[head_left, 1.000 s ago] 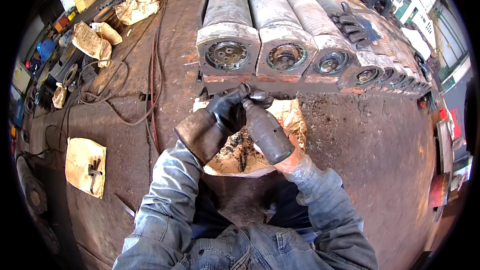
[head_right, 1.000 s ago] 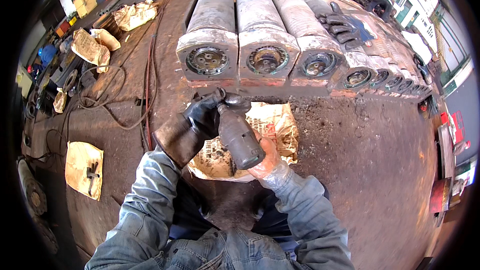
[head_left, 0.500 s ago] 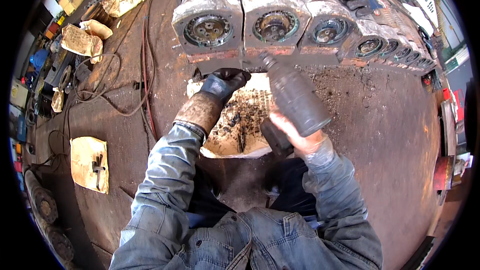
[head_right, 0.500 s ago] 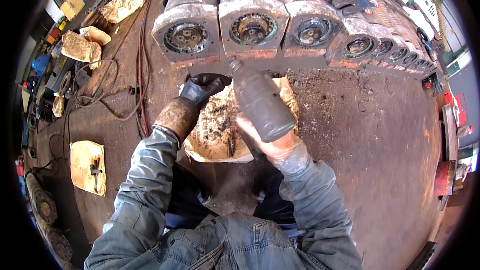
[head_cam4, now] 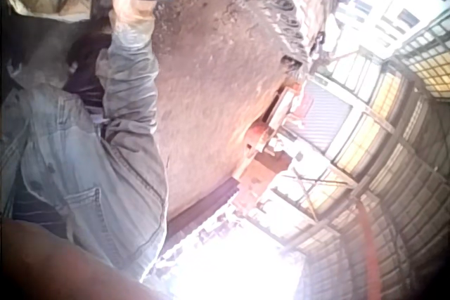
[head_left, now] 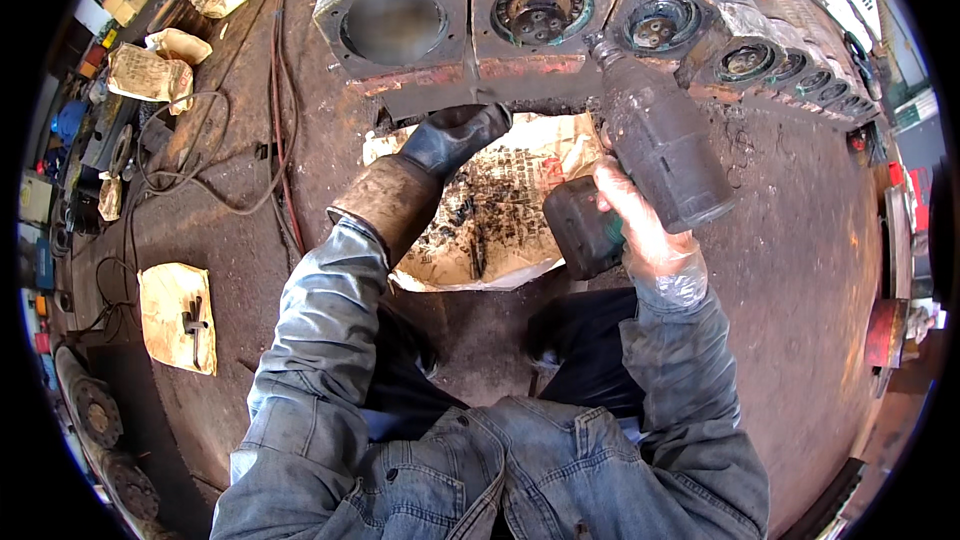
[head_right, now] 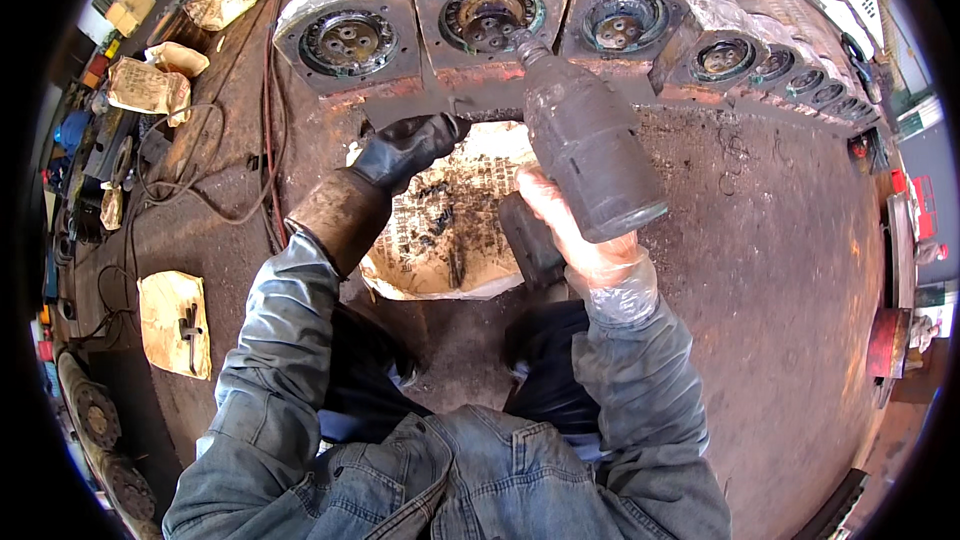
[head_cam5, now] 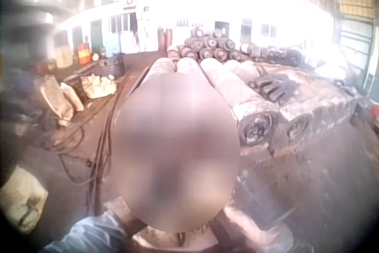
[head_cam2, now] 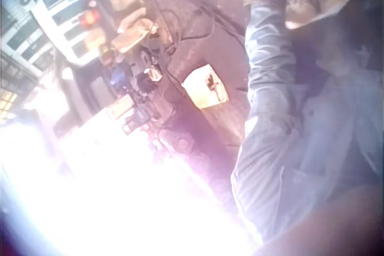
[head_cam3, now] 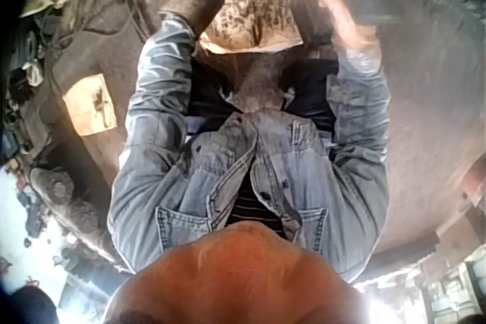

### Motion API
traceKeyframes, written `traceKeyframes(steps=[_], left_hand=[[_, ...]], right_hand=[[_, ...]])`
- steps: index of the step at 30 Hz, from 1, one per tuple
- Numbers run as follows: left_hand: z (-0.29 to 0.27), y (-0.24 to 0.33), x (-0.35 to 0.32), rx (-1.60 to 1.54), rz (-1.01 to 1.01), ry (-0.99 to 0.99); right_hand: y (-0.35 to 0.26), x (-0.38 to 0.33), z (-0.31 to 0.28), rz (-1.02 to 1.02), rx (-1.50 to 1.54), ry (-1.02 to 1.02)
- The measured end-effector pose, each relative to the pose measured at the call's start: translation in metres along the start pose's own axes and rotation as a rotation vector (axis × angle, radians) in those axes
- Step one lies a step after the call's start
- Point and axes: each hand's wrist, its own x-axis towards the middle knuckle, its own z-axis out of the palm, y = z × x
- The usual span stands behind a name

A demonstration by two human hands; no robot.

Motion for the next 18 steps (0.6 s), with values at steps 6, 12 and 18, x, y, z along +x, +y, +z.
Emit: traceKeyframes(steps=[6,12,18], left_hand=[[0.094,0.037,-0.020,0.120,-0.132,0.175],[0.133,0.079,-0.056,-0.235,0.210,-0.132],[0.145,0.112,-0.076,-0.492,0.301,0.172]], right_hand=[[-0.007,0.000,-0.002,-0.051,-0.030,0.028],[-0.006,0.000,0.005,-0.009,0.102,-0.003],[0.002,0.005,0.003,-0.079,0.102,-0.006]])
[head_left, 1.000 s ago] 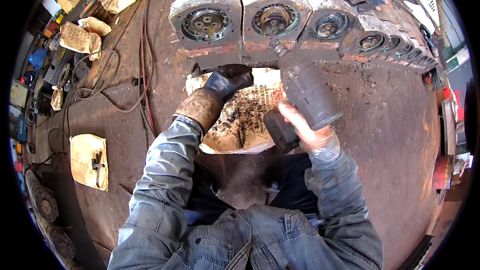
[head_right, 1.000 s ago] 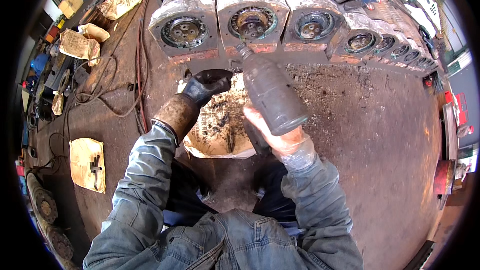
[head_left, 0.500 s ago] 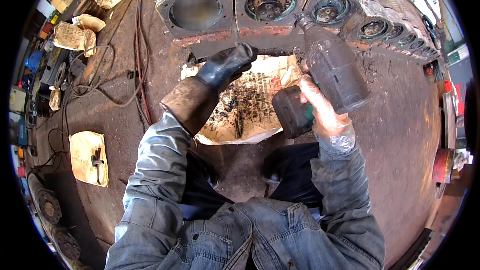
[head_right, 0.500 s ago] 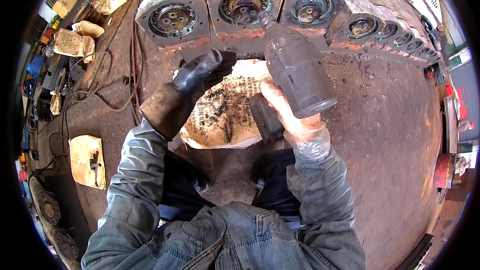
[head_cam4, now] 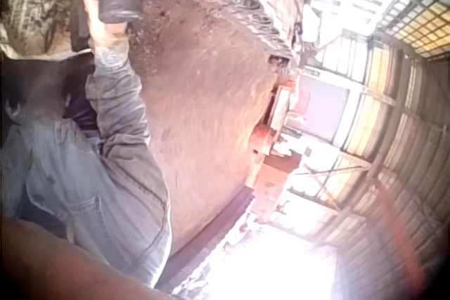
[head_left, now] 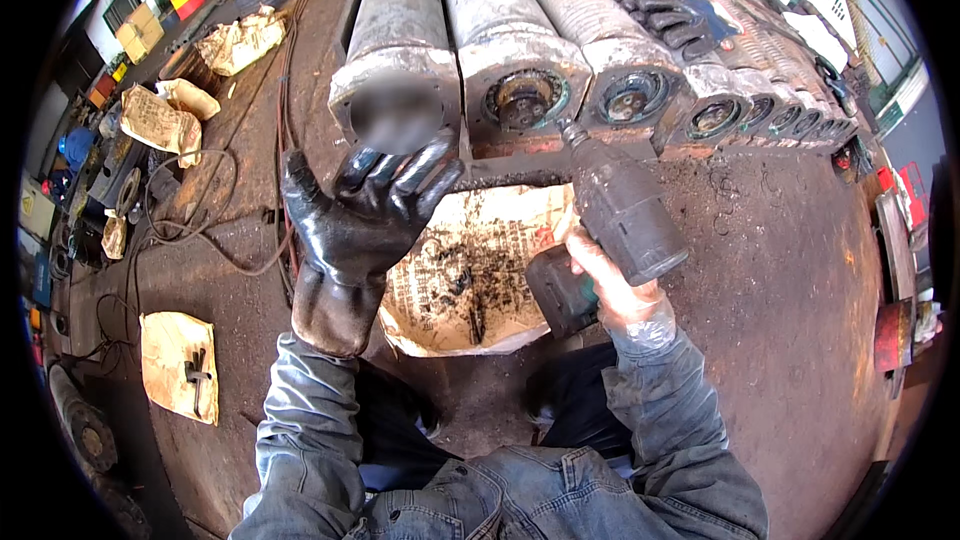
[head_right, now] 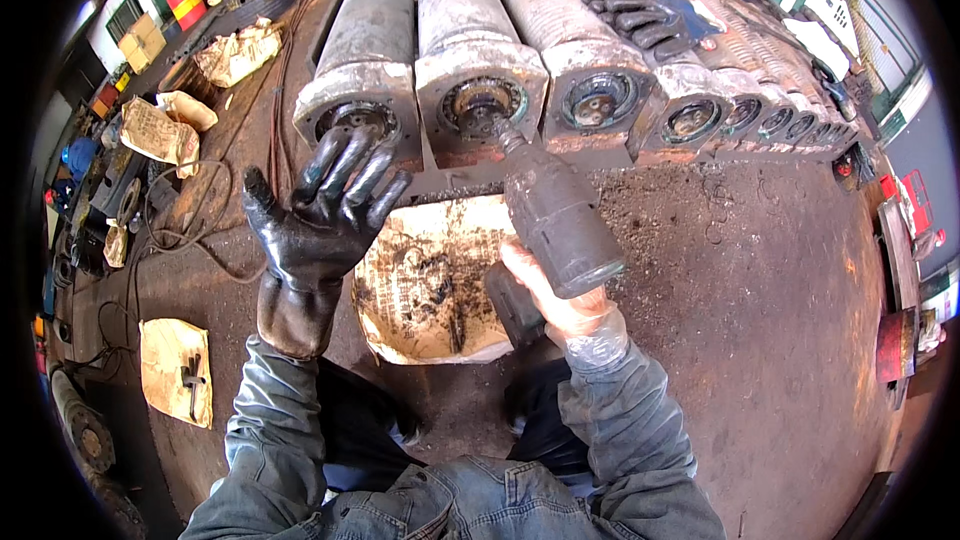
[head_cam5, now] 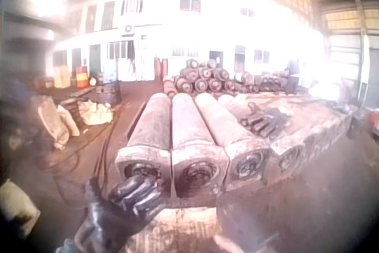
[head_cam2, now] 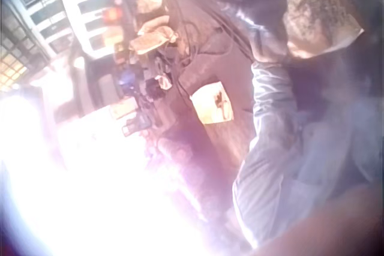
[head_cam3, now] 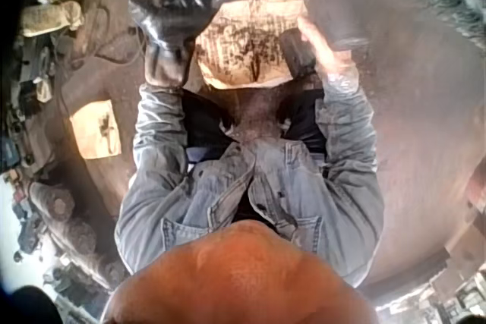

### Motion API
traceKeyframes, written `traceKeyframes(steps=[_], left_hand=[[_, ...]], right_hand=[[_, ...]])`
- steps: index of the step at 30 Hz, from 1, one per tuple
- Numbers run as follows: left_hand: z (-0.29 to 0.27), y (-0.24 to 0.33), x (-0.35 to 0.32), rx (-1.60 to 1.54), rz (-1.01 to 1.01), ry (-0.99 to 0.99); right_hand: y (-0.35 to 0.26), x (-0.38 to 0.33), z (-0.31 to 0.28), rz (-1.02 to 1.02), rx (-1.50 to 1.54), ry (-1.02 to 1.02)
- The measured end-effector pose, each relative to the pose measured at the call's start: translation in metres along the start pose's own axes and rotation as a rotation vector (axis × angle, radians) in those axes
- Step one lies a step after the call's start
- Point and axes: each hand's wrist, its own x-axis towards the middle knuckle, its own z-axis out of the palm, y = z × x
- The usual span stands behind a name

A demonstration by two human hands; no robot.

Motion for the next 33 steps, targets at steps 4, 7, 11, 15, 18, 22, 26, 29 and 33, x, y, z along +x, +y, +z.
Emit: traceKeyframes(steps=[4,7,11,15,18,22,26,29,33], left_hand=[[-0.002,0.013,-0.007,0.045,0.033,-0.059],[-0.008,0.017,-0.008,0.078,0.041,-0.132],[-0.011,0.018,-0.011,0.144,0.029,-0.134],[-0.018,0.013,-0.010,0.254,-0.073,0.029],[-0.044,0.003,0.004,0.383,-0.139,-0.015],[-0.042,-0.011,0.005,0.359,-0.155,-0.107],[-0.045,-0.014,0.002,0.441,-0.143,-0.204],[-0.026,-0.024,-0.006,0.479,-0.124,-0.197],[-0.006,-0.015,-0.025,0.550,-0.118,-0.161]], right_hand=[[-0.001,0.000,0.006,0.063,0.061,-0.036],[-0.003,-0.002,0.009,0.065,0.102,-0.020],[-0.004,-0.002,0.013,0.092,0.162,-0.057],[-0.002,-0.009,0.018,0.108,0.222,-0.163],[-0.002,-0.015,0.023,0.151,0.158,-0.278],[0.013,-0.014,0.025,0.185,0.001,-0.440],[0.000,-0.018,0.038,0.076,-0.126,-0.481],[-0.002,-0.018,0.041,-0.008,-0.062,-0.513],[0.001,-0.016,0.037,-0.048,-0.120,-0.590]])
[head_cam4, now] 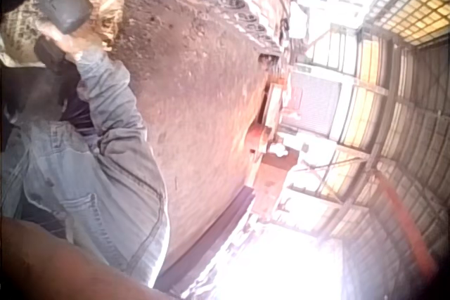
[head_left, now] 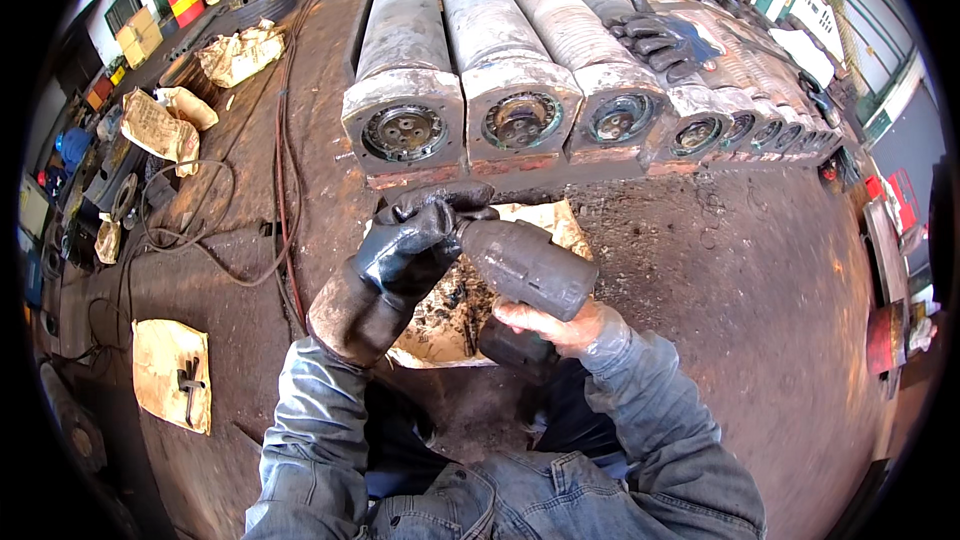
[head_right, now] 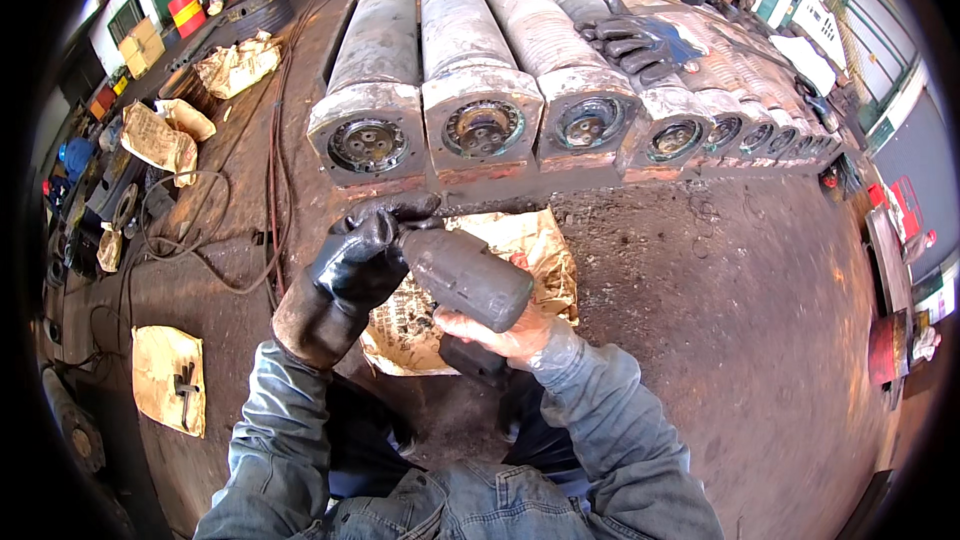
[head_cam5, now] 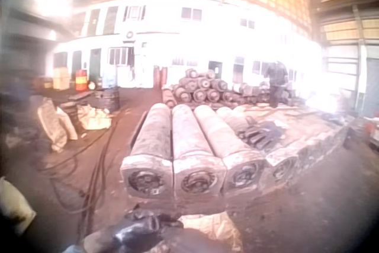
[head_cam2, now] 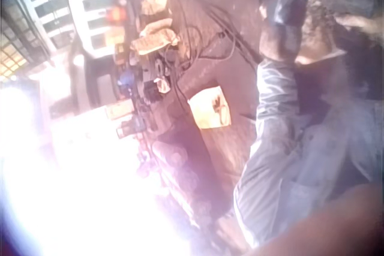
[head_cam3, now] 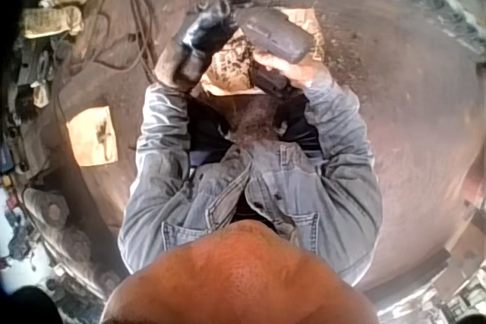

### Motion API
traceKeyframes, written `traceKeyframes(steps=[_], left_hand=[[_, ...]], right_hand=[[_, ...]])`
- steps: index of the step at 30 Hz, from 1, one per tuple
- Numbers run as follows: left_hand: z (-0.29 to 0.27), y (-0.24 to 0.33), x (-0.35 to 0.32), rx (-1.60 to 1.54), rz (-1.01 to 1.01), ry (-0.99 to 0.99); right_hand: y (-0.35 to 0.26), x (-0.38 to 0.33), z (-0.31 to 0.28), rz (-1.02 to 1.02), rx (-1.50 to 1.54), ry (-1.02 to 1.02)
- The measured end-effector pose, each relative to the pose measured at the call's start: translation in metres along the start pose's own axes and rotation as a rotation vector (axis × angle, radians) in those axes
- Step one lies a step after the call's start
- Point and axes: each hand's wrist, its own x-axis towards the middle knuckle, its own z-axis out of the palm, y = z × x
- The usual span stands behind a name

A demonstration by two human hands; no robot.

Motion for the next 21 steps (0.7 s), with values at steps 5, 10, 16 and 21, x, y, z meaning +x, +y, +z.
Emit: traceKeyframes(steps=[5,10,16,21], left_hand=[[0.024,0.014,-0.015,0.063,-0.007,0.059],[0.011,0.012,-0.016,0.105,-0.037,0.139],[0.016,0.017,-0.022,0.177,-0.040,0.242],[0.009,0.016,-0.010,0.304,-0.029,0.005]], right_hand=[[-0.004,-0.004,0.001,0.075,0.088,-0.063],[-0.007,-0.006,0.002,0.202,0.285,-0.065],[-0.002,-0.006,0.002,0.158,0.315,-0.080],[-0.008,-0.005,0.010,0.083,0.333,-0.045]])
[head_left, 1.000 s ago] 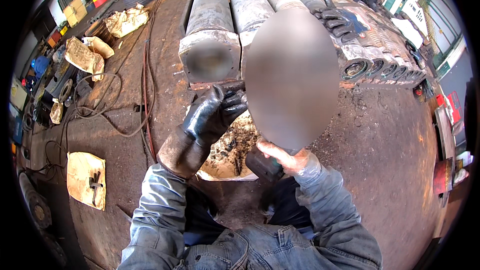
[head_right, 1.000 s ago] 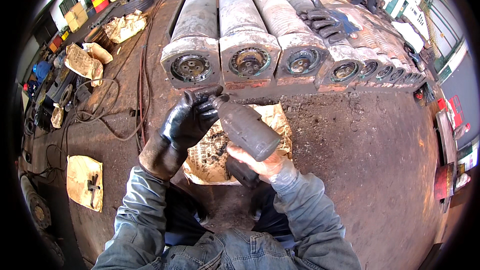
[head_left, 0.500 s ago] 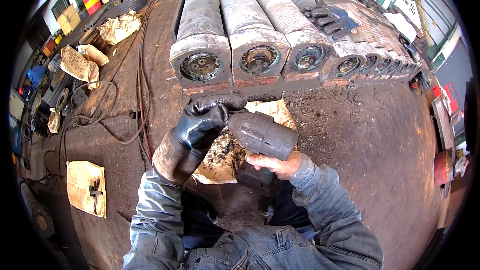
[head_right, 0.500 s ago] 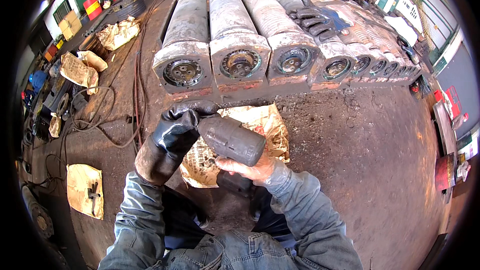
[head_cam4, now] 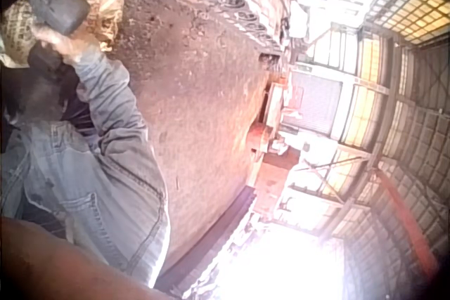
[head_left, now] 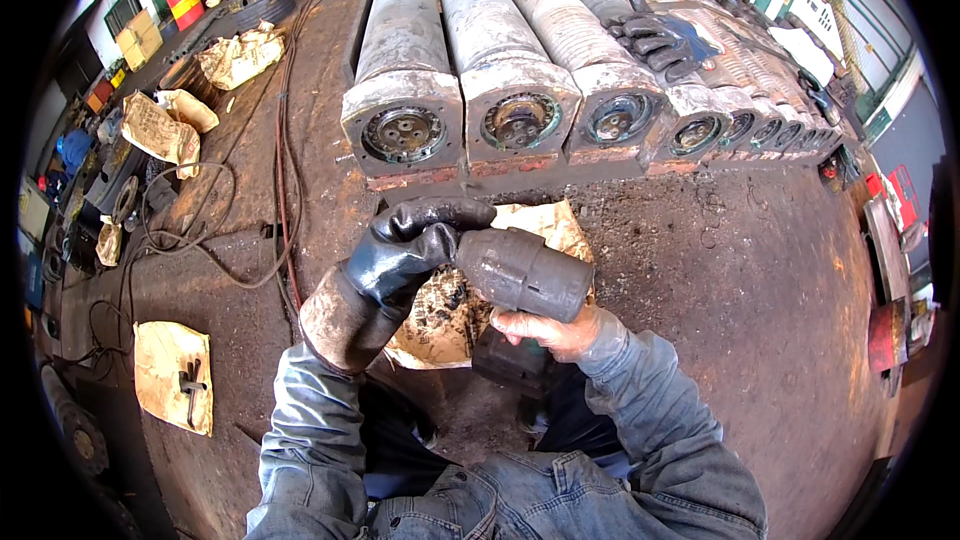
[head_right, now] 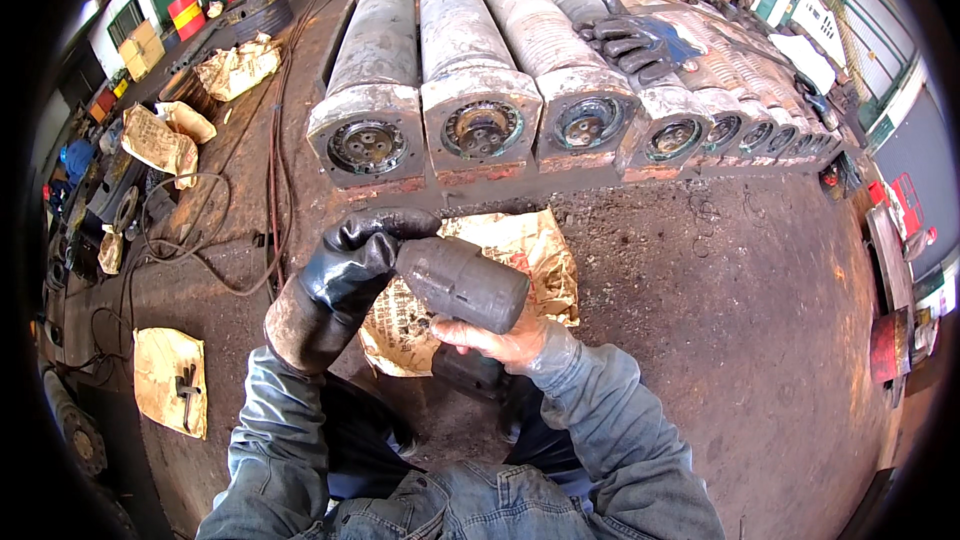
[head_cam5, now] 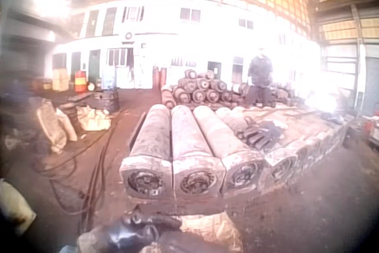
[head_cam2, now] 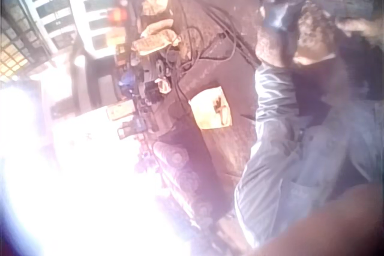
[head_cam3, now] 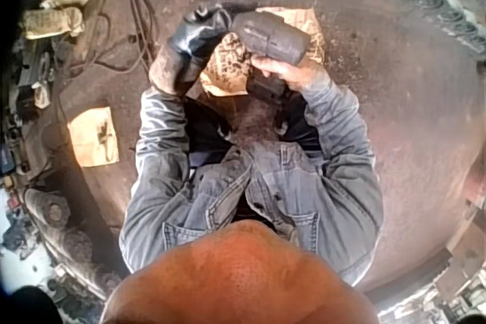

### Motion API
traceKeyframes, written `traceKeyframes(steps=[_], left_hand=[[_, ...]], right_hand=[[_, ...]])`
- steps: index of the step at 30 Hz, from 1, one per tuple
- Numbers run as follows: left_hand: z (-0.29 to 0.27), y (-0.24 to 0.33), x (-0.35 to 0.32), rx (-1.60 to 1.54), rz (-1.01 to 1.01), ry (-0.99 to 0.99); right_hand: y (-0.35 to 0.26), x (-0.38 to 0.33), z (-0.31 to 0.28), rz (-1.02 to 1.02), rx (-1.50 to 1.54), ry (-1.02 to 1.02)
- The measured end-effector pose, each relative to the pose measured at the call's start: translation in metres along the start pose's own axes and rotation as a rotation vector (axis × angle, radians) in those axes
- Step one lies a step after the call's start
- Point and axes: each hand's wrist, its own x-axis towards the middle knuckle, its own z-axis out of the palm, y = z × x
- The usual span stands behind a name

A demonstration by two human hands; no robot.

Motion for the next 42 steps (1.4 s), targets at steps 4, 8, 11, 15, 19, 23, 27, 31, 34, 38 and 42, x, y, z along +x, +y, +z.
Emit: traceKeyframes(steps=[4,8,11,15,19,23,27,31,34,38,42], left_hand=[[0.024,0.023,-0.011,0.337,0.083,0.000],[0.027,0.023,-0.017,0.361,0.180,-0.019],[0.011,0.014,-0.010,0.228,0.070,-0.009],[-0.012,-0.005,0.004,-0.108,-0.134,-0.007],[-0.011,-0.006,-0.004,-0.093,-0.120,0.031],[-0.001,0.007,-0.029,0.199,-0.028,0.146],[0.014,0.016,-0.053,1.142,0.180,0.332],[0.012,0.024,-0.062,1.389,0.206,0.332],[0.004,0.015,-0.057,1.291,0.257,0.279],[-0.045,-0.021,-0.011,0.449,0.163,0.112],[-0.057,-0.019,0.010,-0.079,-0.006,0.123]], right_hand=[[0.000,-0.002,-0.005,0.044,0.013,0.003],[0.009,-0.001,-0.010,0.060,0.022,-0.001],[0.007,-0.001,-0.007,0.115,0.076,0.021],[0.005,-0.003,-0.008,0.187,0.128,-0.030],[0.003,-0.005,-0.009,0.163,0.108,-0.005],[0.005,-0.005,-0.009,0.166,0.112,-0.012],[0.008,-0.008,-0.015,0.212,0.044,-0.037],[0.011,-0.005,-0.010,0.169,0.021,-0.049],[0.012,-0.005,-0.009,0.142,0.024,-0.033],[0.004,-0.003,-0.004,0.163,0.038,-0.035],[-0.011,-0.010,-0.008,0.182,0.016,0.027]])
